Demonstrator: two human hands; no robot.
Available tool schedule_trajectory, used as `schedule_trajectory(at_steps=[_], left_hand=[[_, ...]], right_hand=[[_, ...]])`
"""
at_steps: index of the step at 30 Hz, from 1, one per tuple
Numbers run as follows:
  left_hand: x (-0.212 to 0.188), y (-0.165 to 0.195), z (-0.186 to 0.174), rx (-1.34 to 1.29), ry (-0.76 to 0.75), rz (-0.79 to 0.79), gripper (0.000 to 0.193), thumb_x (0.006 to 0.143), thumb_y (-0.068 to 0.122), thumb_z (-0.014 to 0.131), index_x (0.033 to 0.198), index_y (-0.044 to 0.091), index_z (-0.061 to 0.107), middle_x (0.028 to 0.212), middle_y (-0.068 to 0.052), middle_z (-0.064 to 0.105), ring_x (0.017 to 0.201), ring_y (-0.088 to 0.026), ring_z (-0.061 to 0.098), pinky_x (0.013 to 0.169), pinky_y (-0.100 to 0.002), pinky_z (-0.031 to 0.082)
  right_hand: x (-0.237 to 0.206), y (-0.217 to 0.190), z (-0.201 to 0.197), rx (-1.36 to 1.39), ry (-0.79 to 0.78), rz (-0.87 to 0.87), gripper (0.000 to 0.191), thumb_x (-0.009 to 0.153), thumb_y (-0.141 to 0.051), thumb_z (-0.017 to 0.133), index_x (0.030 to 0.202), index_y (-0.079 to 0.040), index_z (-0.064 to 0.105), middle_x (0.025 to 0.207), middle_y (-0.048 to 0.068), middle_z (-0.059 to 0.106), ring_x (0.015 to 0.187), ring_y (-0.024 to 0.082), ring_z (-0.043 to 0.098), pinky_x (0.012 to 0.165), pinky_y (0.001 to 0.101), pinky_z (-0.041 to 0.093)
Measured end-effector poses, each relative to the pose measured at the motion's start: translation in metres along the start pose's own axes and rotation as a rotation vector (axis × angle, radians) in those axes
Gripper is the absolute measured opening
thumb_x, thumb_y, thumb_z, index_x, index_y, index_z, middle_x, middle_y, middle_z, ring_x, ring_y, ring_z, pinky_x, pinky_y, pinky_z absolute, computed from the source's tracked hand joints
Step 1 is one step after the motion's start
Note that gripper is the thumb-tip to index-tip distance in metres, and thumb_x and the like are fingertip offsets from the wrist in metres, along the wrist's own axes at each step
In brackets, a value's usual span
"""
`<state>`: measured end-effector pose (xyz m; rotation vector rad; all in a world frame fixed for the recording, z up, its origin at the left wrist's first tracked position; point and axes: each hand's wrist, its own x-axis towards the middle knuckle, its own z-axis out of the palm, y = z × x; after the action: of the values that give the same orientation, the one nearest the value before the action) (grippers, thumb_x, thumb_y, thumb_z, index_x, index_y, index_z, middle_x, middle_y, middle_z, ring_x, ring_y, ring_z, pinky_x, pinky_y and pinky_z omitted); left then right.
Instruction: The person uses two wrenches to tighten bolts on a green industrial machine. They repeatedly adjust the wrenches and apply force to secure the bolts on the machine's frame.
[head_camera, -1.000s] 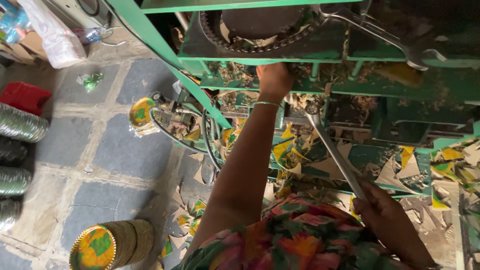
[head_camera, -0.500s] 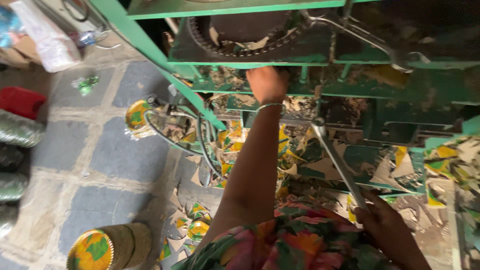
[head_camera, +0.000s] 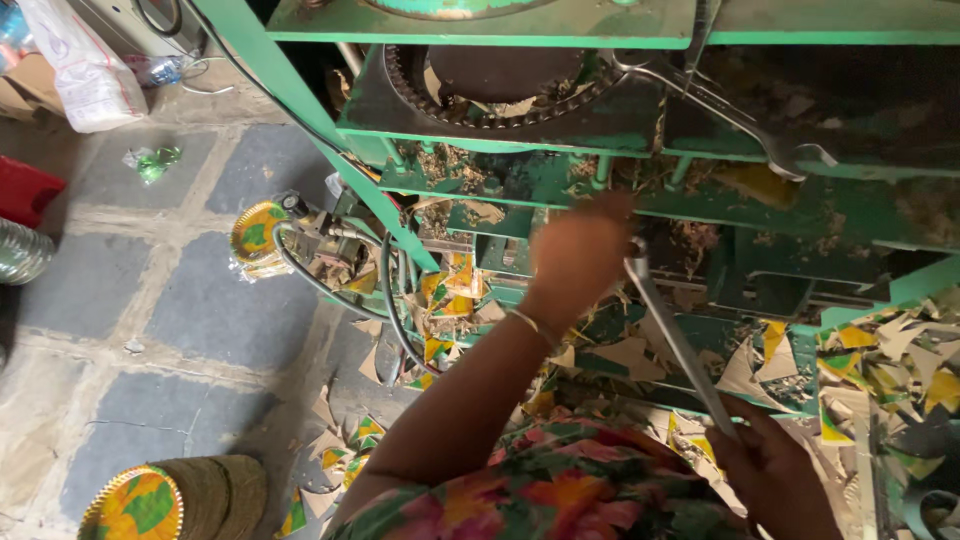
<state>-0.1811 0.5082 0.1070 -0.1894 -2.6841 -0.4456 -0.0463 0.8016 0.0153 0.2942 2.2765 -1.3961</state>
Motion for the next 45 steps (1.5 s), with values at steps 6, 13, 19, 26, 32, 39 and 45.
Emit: schedule_trajectory(at_steps=[6,13,19,26,32,39,45], left_hand=[[0.056,0.080,0.000,-0.397,0.011,0.198,0.078,0.103,0.058,0.049,0.167,0.019,0.025,0.060,0.000,0.067,0.046,-0.018,0.059,0.041,-0.035,0.047],[0.088,0.106,0.024,-0.762,0.091,-0.059,0.060,0.099,0.060,0.056,0.117,0.003,0.056,0.076,-0.007,0.070,0.059,-0.018,0.072,0.053,-0.032,0.060],[0.010,0.078,-0.015,-1.448,-0.118,-0.167,0.017,0.103,0.015,0.062,0.112,0.002,0.056,0.084,-0.013,0.070,0.066,-0.019,0.075,0.056,-0.030,0.065],[-0.190,0.003,-0.087,-1.438,-0.258,0.056,0.065,0.113,0.010,0.049,0.161,0.024,0.007,0.106,-0.006,0.062,0.085,-0.009,0.059,0.076,-0.024,0.052],[-0.237,-0.007,-0.056,-1.517,-0.153,-0.595,0.044,0.110,0.009,0.058,0.151,-0.004,0.047,0.097,-0.007,0.062,0.073,-0.015,0.058,0.065,-0.031,0.052],[-0.221,0.001,-0.024,-2.038,-0.139,-0.988,0.042,0.102,0.020,0.036,0.139,0.006,0.050,0.106,-0.002,0.070,0.096,-0.010,0.067,0.090,-0.026,0.054],[-0.238,-0.017,0.010,-1.714,0.012,-0.510,0.028,0.120,0.026,0.051,0.112,0.000,0.059,0.101,-0.008,0.062,0.087,-0.009,0.056,0.078,-0.027,0.049]], right_hand=[[0.003,0.028,-0.013,0.006,0.041,-0.010,0.050,0.097,-0.019,0.071,0.146,-0.013,0.064,0.069,0.012,0.059,0.051,0.016,0.045,0.044,0.0340,0.038],[0.000,0.079,-0.011,0.179,0.059,0.049,0.048,0.097,-0.023,0.064,0.144,-0.011,0.059,0.068,0.011,0.064,0.051,0.015,0.050,0.046,0.0319,0.040],[-0.007,0.126,-0.025,0.111,0.025,0.070,0.039,0.096,-0.019,0.067,0.132,-0.003,0.063,0.072,0.013,0.064,0.054,0.021,0.055,0.048,0.0380,0.046],[-0.015,0.077,-0.055,-0.358,0.339,-0.528,0.034,0.098,-0.024,0.065,0.125,-0.005,0.057,0.086,0.010,0.061,0.067,0.019,0.060,0.059,0.0336,0.050],[-0.007,-0.012,-0.057,-0.332,0.261,-0.593,0.033,0.102,-0.016,0.061,0.132,-0.004,0.057,0.093,0.010,0.066,0.075,0.017,0.063,0.066,0.0336,0.052],[-0.018,-0.039,0.065,0.097,-0.342,-0.292,0.044,0.098,-0.021,0.062,0.140,-0.008,0.060,0.093,0.014,0.062,0.078,0.017,0.059,0.067,0.0319,0.053],[-0.045,-0.093,0.130,-0.294,-0.208,-0.991,0.039,0.098,-0.017,0.059,0.136,-0.005,0.058,0.128,0.021,0.067,0.121,0.035,0.062,0.102,0.0430,0.046]])
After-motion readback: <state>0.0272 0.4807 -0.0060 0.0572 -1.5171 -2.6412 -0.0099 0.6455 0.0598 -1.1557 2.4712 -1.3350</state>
